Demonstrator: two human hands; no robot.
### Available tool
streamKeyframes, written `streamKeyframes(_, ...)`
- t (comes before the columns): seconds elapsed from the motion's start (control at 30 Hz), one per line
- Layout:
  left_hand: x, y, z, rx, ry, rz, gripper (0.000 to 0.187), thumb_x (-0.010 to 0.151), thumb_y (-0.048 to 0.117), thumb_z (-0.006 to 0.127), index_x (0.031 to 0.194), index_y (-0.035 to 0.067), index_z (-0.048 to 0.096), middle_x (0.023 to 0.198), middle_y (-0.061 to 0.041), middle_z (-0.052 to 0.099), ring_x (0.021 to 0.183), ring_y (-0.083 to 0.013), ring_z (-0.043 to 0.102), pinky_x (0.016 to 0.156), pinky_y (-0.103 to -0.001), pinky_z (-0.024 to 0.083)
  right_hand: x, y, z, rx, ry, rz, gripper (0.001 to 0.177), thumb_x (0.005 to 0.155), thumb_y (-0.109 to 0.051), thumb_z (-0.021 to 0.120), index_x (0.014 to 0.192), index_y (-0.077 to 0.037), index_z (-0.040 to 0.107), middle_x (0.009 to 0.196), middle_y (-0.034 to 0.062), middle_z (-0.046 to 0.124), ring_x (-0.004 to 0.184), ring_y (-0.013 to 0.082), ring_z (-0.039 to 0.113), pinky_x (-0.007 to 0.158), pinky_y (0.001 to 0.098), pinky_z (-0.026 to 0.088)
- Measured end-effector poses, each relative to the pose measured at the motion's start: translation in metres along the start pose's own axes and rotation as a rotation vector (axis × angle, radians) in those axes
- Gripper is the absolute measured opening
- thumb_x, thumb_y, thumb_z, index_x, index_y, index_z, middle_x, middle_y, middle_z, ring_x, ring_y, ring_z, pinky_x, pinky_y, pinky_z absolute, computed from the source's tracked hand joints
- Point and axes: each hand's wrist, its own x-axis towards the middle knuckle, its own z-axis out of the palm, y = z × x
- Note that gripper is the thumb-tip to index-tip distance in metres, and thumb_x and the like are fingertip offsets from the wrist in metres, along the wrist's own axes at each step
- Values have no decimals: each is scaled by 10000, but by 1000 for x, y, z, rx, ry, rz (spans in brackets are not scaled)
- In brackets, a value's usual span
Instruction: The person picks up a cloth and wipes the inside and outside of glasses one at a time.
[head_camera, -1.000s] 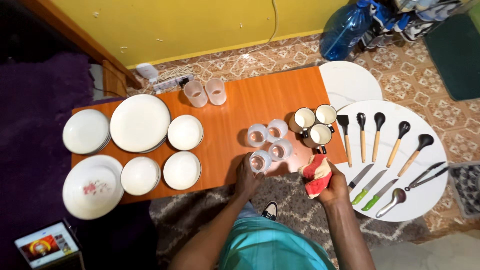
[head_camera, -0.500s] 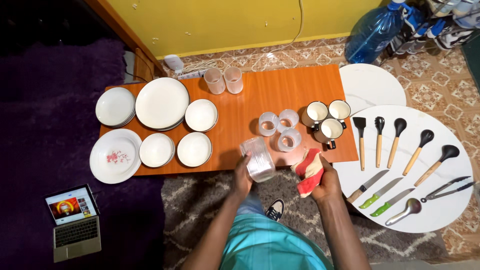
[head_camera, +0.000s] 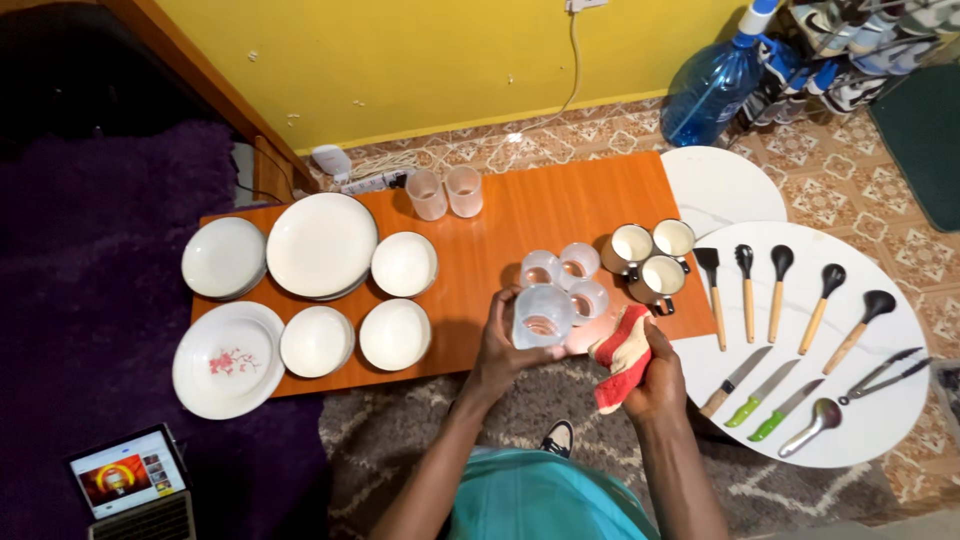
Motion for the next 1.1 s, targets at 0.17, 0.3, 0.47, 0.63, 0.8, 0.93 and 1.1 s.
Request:
streamKeyframes(0.17, -3, 22, -14, 69, -109, 19, 896, 660, 43, 943, 1378, 73, 407, 1341, -49, 528, 1299, -173, 548, 1130, -368, 503, -26, 23, 43, -58, -23, -71, 314, 1045, -253, 574, 1276, -41, 564, 1232, 94, 672, 1147, 223, 665, 1028, 418, 527)
streamKeyframes(0.3, 0, 27, -27, 93, -121, 27, 912, 664, 29, 932, 1408, 56, 407, 1352, -80, 540, 1312, -199, 543, 1137, -372, 492, -51, 33, 79, -211, -54, -132, 364, 1018, -252, 586, 1288, -8, 588, 1186, 113, 694, 1054, 222, 686, 914, 397, 553)
streamKeyframes(0.47, 12, 26, -25, -282, 76, -297, 672, 918, 562, 546, 1380, 78, 476, 1154, -114, 688, 951, -277, 724, 829, -437, 602, -97, 58, 102, -793, 97, -289, 344, 1014, -287, 628, 1216, -10, 662, 908, 152, 691, 707, 239, 664, 606, 396, 534)
streamKeyframes(0.63, 22, 27, -21, -288, 44, -328, 701, 1040, 629, 410, 1376, 37, 581, 1157, -132, 714, 996, -215, 728, 882, -370, 602, -86, 62, 114, -1542, -374, -954, 267, 882, -238, 748, 1052, -32, 764, 700, 110, 700, 590, 161, 653, 531, 353, 489)
streamKeyframes(0.8, 13, 40, -12, -56, -15, -406, 670, 959, 630, 401, 1339, 114, 596, 1075, -96, 734, 929, -211, 754, 810, -345, 640, -58, 44, 134, -1283, -272, -896, 206, 981, -173, 723, 1108, -11, 715, 769, 110, 685, 665, 154, 664, 594, 327, 509)
streamKeyframes(0.93, 13, 33, -15, -198, 11, -351, 672, 1018, 607, 437, 1338, 40, 602, 1095, -119, 715, 955, -213, 727, 823, -362, 618, -78, 54, 119, -1540, -467, -1138, 204, 769, -106, 776, 959, -50, 731, 741, 131, 683, 680, 250, 634, 625, 387, 511)
streamKeyframes(1.1, 9, 24, -14, -114, 6, -344, 763, 1064, 671, 313, 1320, 22, 622, 1025, -133, 702, 862, -199, 693, 744, -332, 588, -71, 48, 113, -1631, -513, -1004, 176, 801, -121, 822, 955, -49, 778, 681, 133, 722, 568, 242, 636, 549, 399, 491)
